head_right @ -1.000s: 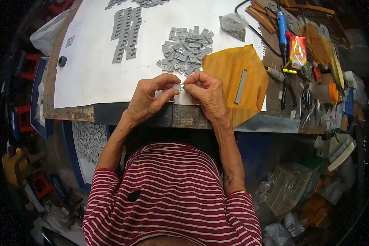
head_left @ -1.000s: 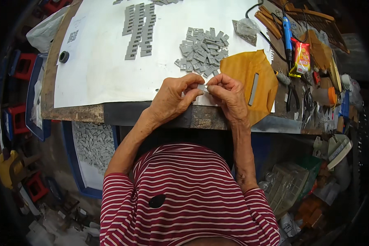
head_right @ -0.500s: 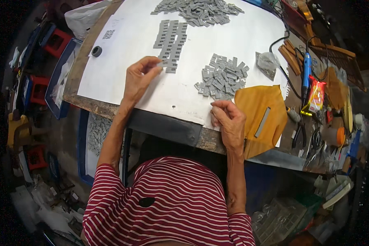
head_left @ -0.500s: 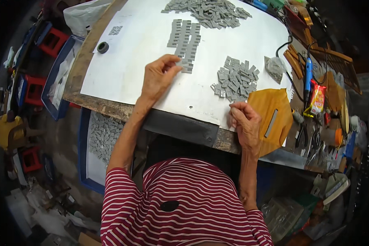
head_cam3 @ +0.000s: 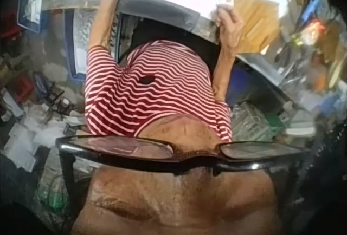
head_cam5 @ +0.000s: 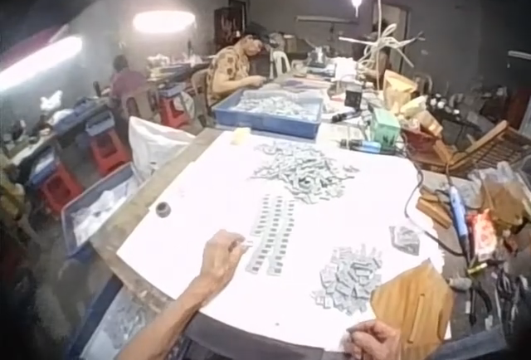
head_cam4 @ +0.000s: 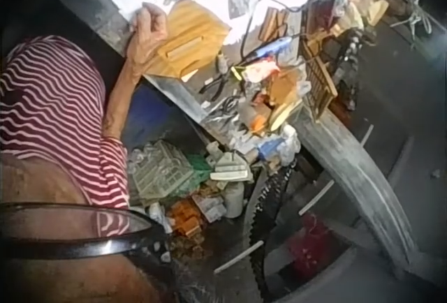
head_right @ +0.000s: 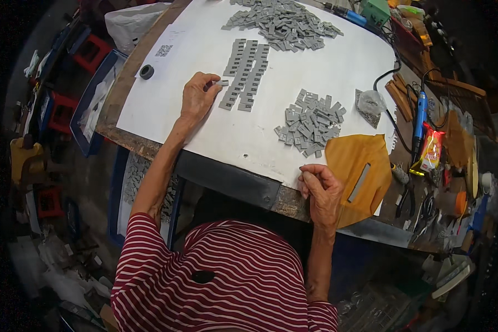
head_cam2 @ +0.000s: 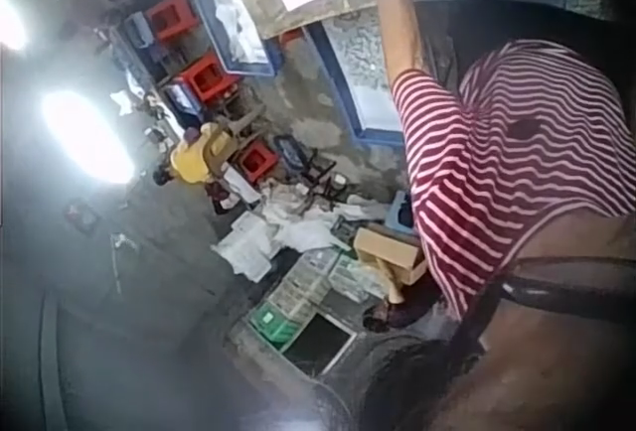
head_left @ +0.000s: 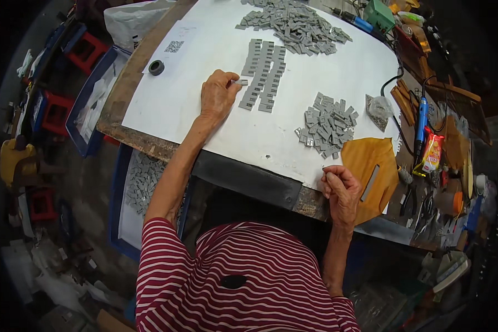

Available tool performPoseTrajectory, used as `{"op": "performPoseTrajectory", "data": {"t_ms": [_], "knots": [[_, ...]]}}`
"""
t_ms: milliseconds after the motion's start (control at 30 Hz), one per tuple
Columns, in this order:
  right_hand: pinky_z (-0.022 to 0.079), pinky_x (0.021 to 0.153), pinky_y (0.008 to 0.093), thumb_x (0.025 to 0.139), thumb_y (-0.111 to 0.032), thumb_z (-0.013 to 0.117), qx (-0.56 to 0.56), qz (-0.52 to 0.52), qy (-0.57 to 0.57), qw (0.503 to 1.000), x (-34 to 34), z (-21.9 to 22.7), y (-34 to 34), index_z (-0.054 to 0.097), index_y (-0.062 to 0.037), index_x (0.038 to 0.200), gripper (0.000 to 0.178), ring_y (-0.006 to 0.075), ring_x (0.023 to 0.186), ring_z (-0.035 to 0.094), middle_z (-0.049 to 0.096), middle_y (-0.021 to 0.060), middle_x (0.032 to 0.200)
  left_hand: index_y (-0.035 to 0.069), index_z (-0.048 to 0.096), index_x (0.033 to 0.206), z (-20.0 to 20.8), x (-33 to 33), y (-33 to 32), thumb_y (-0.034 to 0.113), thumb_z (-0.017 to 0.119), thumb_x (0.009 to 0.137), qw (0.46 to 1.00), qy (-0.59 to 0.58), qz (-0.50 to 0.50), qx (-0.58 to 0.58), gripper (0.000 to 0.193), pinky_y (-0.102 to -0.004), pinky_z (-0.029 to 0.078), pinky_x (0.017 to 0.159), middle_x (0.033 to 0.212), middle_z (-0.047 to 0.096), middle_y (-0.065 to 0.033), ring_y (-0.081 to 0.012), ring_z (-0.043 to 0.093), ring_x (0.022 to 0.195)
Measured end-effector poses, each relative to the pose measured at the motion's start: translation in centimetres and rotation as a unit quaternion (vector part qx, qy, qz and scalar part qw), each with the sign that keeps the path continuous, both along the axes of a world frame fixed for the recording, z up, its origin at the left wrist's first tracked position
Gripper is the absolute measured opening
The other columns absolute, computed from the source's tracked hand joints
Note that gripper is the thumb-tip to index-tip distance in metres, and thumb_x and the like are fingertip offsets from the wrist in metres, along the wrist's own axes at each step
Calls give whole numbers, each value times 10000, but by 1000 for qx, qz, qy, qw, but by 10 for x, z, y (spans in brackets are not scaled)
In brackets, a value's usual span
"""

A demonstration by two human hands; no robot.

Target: Sorting and inspecting small grey rectangular components on a workbench.

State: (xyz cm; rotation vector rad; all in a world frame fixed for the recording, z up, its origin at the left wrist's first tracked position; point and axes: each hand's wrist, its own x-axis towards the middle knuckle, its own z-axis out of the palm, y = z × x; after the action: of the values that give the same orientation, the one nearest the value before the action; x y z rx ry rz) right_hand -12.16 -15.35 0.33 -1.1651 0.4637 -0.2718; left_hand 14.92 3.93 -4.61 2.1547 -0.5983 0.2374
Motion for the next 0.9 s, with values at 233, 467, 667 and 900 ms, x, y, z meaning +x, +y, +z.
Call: {"op": "performPoseTrajectory", "data": {"t_ms": [233,467,667,900], "knots": [[366,485,191,831,-26,561,-20,4,0,1000,-9,9,3,580,57,922,125,66,543,464,575,71,736,-21,631,907,-2,4,1,80,632,730,1000,-2,-4,12,205,-274,455,643,767,567,-93,-164,550,667],[359,464,184,828,-50,580,-35,14,10,999,-16,5,5,574,47,932,142,62,542,453,567,66,745,-30,624,884,2,6,-6,77,620,724,999,25,-19,-37,193,-265,458,635,780,590,-98,-148,556,657],[357,465,182,827,-44,576,-32,14,28,999,-20,6,8,573,43,925,130,61,544,454,568,62,741,-30,616,838,1,12,-12,79,608,722,999,25,-23,-27,159,-265,451,637,763,578,-92,-143,540,649],[363,476,184,825,-25,565,-67,9,35,997,-27,5,10,583,52,918,122,63,541,465,577,61,724,-18,614,830,-9,15,-14,62,606,729,994,31,-38,-95,129,-247,444,637,761,577,-70,-117,524,647]]}}
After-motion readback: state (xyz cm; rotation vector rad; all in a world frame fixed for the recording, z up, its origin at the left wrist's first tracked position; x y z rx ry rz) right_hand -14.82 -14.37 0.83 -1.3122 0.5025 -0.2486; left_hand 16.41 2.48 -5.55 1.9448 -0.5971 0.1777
